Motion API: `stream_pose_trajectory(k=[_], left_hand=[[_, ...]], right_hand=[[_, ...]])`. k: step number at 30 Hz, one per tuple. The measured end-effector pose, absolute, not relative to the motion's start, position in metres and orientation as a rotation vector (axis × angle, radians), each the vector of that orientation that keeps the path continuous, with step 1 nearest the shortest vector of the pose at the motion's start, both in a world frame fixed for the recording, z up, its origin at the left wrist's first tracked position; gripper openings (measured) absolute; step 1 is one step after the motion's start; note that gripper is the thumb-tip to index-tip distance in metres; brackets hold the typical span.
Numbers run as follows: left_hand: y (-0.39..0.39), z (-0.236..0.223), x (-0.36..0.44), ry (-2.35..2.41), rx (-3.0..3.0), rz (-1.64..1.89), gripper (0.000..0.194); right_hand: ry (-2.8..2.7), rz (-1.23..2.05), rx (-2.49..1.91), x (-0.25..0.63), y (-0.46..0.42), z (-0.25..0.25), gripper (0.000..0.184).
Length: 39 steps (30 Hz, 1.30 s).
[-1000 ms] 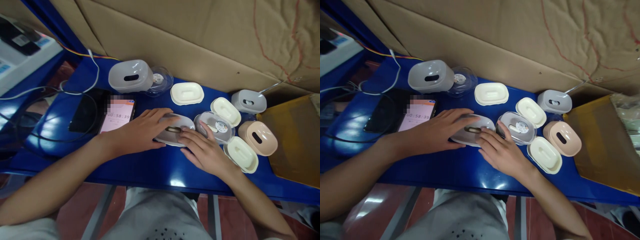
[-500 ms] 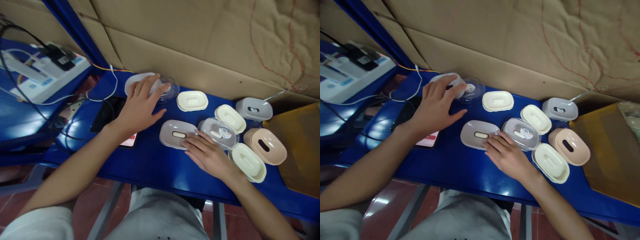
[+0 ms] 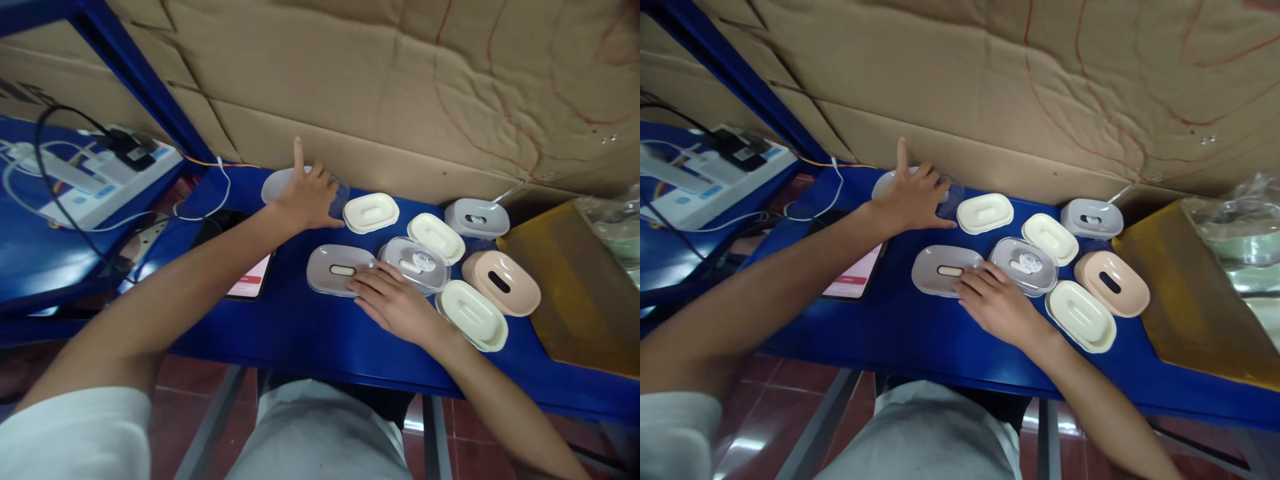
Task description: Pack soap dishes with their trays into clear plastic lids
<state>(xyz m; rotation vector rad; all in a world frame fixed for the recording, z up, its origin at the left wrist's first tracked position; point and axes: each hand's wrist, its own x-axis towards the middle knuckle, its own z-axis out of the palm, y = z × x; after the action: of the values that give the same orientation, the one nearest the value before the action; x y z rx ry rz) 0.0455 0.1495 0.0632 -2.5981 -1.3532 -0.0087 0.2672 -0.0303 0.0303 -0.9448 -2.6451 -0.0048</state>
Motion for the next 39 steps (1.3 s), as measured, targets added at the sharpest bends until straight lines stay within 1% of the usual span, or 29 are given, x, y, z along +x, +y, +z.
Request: stream_pose_trajectory(k=[4,9,11,15,18,20,21,22,24,26,28,30,33,36,39], left_hand=[[0.158,0.059,0.055,-1.398,-2.513,0.139,0.09],[0.159,0.064,0.065,-1.488,-2.539,0.215,0.085],[0.149,0.072,0.068,-1.465,-2.537,0.183,0.083],[0.119,0.091,0.063,-1.375,-2.612,-0.183,0.077],[0.094,0.097,0.046,-1.171,-2.947,-0.499,0.08],[0.078,0.092,0.031,-1.036,-3.208,-0.589,0.085],[0.072,0.087,0.023,-0.98,-3.309,-0.574,0.086],[0.066,0.081,0.017,-0.928,-3.382,-0.546,0.087],[0.057,0.069,0.006,-0.875,-3.451,-0.482,0.087],[0.053,0.058,0.001,-0.888,-3.47,-0.428,0.085],[0.052,0.051,0.0,-0.912,-3.488,-0.387,0.085],[0.052,0.045,0.001,-0.893,-3.511,-0.374,0.087],[0.05,0.039,0.003,-0.821,-3.519,-0.391,0.088],[0.045,0.033,0.002,-0.793,-3.459,-0.441,0.084],[0.042,0.029,0.001,-0.793,-3.387,-0.478,0.075]], right_hand=[[-2.644,-0.019,-0.951,0.268,-0.03,0.029,0.03],[-2.644,-0.019,-0.949,0.268,-0.03,0.026,0.029],[-2.646,-0.031,-0.939,0.268,-0.03,0.025,0.028],[-2.602,-0.091,-0.896,0.271,-0.028,0.028,0.025],[-2.486,-0.155,-0.899,0.278,-0.026,0.037,0.018],[-2.357,-0.185,-0.943,0.283,-0.025,0.044,0.015],[-2.297,-0.195,-0.974,0.285,-0.025,0.047,0.016],[-2.251,-0.199,-1.006,0.287,-0.026,0.049,0.021],[-2.239,-0.184,-1.048,0.288,-0.027,0.051,0.037],[-2.337,-0.128,-1.063,0.286,-0.028,0.049,0.05],[-2.468,-0.072,-1.061,0.283,-0.028,0.046,0.055],[-2.553,-0.067,-1.062,0.279,-0.028,0.042,0.053],[-2.605,-0.129,-1.066,0.276,-0.028,0.038,0.042],[-2.626,-0.195,-1.05,0.277,-0.028,0.039,0.035],[-2.61,-0.233,-1.013,0.278,-0.029,0.039,0.033]])
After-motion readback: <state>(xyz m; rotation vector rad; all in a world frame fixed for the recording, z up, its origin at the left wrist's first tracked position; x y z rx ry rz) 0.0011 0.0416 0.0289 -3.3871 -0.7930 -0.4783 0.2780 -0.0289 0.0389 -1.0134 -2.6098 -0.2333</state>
